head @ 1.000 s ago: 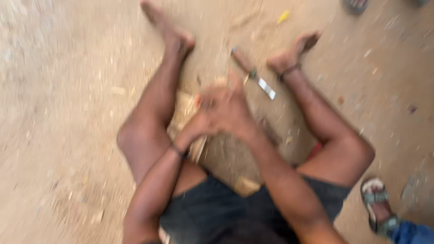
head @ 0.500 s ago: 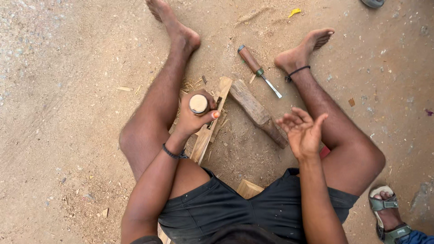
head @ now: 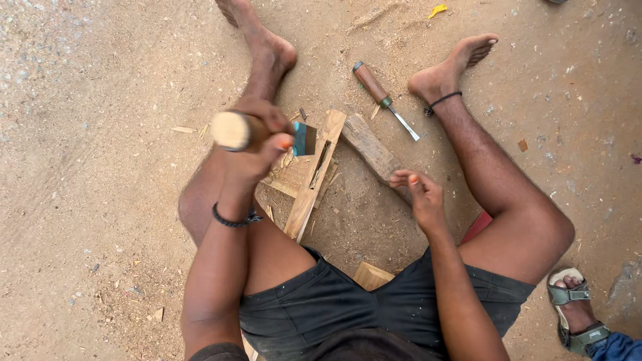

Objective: The person shapes a wooden cylinder and a flat wooden piece by striking a chisel with a mallet and using a smaller handheld blade to carve and refine the wood surfaces while sitting on the ground.

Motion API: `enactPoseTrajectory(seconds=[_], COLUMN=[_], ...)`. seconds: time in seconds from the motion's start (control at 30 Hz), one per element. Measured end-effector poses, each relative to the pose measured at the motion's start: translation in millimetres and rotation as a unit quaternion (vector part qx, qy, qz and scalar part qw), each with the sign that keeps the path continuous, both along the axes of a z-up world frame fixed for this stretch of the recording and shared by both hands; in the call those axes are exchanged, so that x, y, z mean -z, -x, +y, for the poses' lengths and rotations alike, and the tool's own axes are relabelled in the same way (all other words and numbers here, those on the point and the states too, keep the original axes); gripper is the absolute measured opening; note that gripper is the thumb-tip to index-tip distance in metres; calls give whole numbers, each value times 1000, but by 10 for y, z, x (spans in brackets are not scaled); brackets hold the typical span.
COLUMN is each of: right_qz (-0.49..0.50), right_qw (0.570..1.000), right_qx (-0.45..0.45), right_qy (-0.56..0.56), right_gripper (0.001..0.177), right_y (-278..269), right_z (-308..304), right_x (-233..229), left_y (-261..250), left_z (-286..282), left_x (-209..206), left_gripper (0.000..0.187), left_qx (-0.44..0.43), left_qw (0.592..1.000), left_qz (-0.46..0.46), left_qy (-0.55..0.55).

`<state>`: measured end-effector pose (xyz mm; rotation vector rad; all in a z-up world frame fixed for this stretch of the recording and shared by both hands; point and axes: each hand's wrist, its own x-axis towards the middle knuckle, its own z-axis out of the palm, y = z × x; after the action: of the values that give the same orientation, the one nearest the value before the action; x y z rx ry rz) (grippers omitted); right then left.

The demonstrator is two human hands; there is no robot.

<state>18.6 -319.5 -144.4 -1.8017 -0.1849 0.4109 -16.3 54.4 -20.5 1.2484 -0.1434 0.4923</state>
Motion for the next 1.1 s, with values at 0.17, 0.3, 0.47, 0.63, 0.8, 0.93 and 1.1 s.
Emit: enactPoseTrajectory(seconds=[0.17, 0.3, 0.47, 0.63, 0.8, 0.93, 1.1], right_qz=[-70, -71, -131, -202, -314, -470, -120], right_qw=[992, 990, 975, 957, 916, 847, 930], right_qx=[-48, -40, -22, -21, -46, -86, 78], right_qy=[90, 113, 179, 208, 245, 235, 339], right_gripper=[48, 44, 40, 34, 24, 22, 71], right_y=[140, 237, 63, -106, -360, -690, -671], right_z=[59, -120, -295, -360, -225, 152, 899], right_x=[-23, -70, -243, -582, -1372, -2394, -2605], left_y=[-131, -76, -174, -223, -227, -344, -283], left_z=[-171, -217, -156, -293, -640, -678, -768], left_x=[90, 195, 143, 128, 128, -44, 160], left_gripper=[29, 29, 29, 24, 32, 40, 41], left_qx=[75, 92, 85, 119, 173, 161, 184], left_qw=[990, 992, 990, 962, 937, 930, 913], left_qz=[38, 59, 67, 85, 53, 57, 83], left_qy=[-110, -59, -87, -229, -299, -326, -354])
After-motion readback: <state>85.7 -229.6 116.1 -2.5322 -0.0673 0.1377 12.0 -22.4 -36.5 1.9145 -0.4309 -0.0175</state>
